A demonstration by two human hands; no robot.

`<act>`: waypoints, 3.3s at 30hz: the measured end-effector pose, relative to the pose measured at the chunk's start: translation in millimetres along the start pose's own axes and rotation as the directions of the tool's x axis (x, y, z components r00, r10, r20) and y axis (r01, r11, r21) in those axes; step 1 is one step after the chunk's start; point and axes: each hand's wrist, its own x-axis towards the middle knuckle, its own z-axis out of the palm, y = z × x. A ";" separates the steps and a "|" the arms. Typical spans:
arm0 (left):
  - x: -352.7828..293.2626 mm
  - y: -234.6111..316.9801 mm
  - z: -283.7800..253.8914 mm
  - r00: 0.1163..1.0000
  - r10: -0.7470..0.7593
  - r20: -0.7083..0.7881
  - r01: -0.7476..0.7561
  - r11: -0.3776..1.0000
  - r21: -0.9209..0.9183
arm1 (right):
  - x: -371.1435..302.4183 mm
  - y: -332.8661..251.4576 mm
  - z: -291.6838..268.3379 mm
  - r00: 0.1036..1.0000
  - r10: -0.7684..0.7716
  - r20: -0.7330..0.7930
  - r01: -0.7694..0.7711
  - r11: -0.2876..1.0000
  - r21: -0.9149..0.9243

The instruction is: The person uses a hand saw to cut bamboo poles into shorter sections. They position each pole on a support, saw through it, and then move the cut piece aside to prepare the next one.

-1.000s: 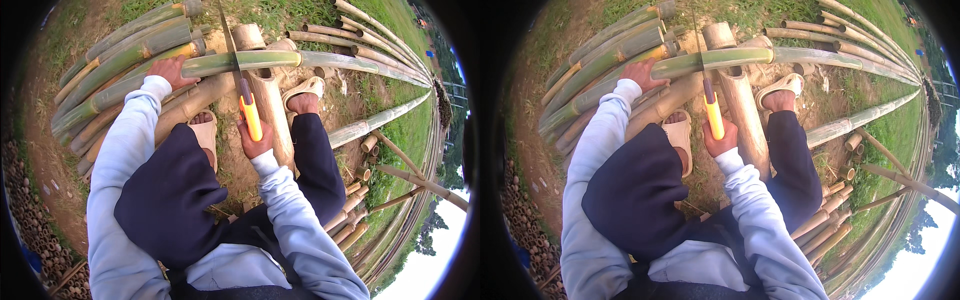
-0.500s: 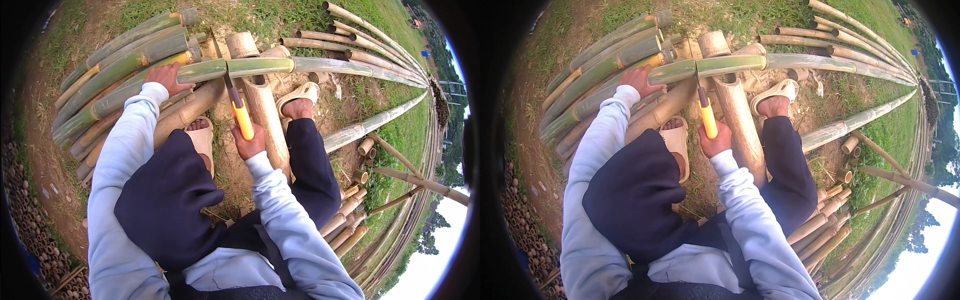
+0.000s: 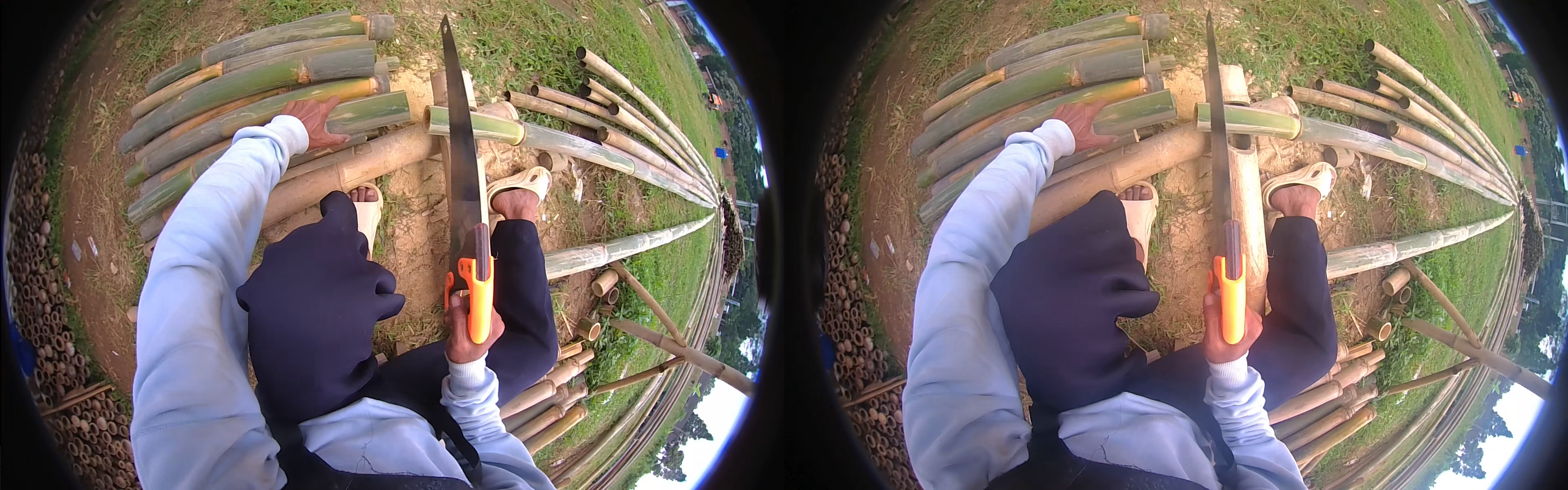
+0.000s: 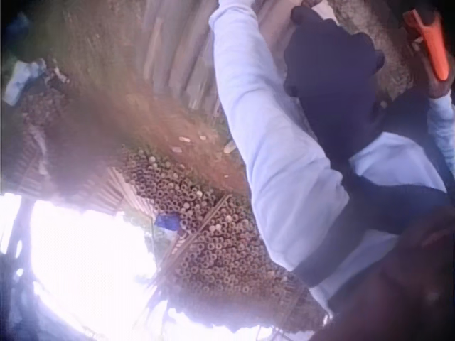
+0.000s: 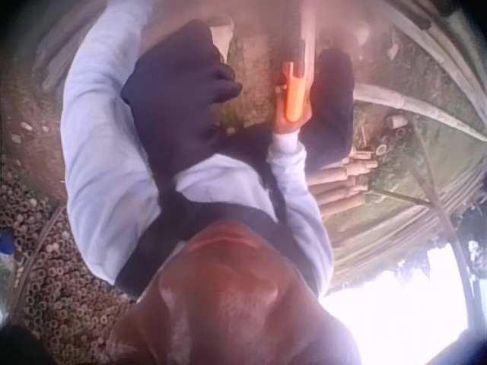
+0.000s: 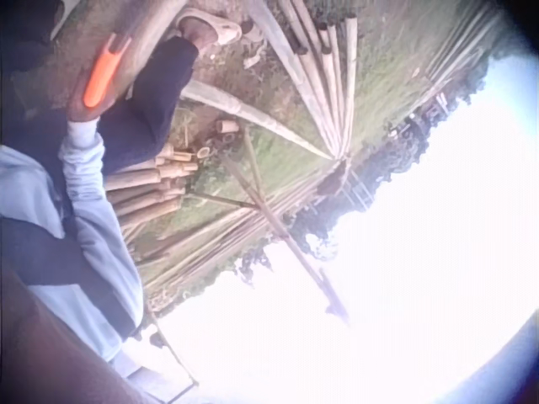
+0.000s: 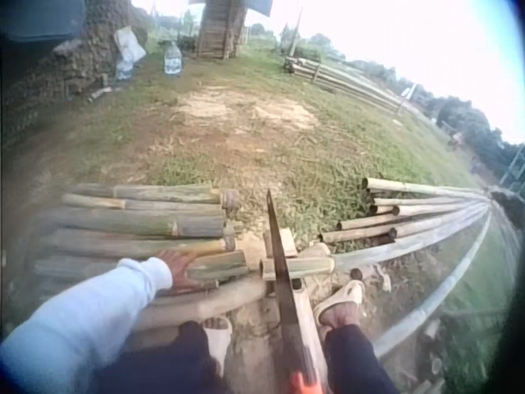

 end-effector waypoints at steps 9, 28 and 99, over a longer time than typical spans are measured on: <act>-158.7 -80.8 18.2 1.000 -0.010 0.012 0.009 0.998 0.067 | -11.7 2.0 -27.4 0.993 0.058 -0.104 -0.058 0.998 0.007; -238.8 -37.2 137.3 0.999 0.025 -0.047 -0.028 0.998 -0.061 | -15.4 -3.6 -33.1 0.966 0.163 -0.203 -0.145 0.984 0.101; -187.7 -97.3 109.5 0.894 -0.052 -0.445 0.049 0.999 -0.017 | -21.4 -56.6 -92.0 0.958 -0.041 -0.285 0.059 0.997 0.055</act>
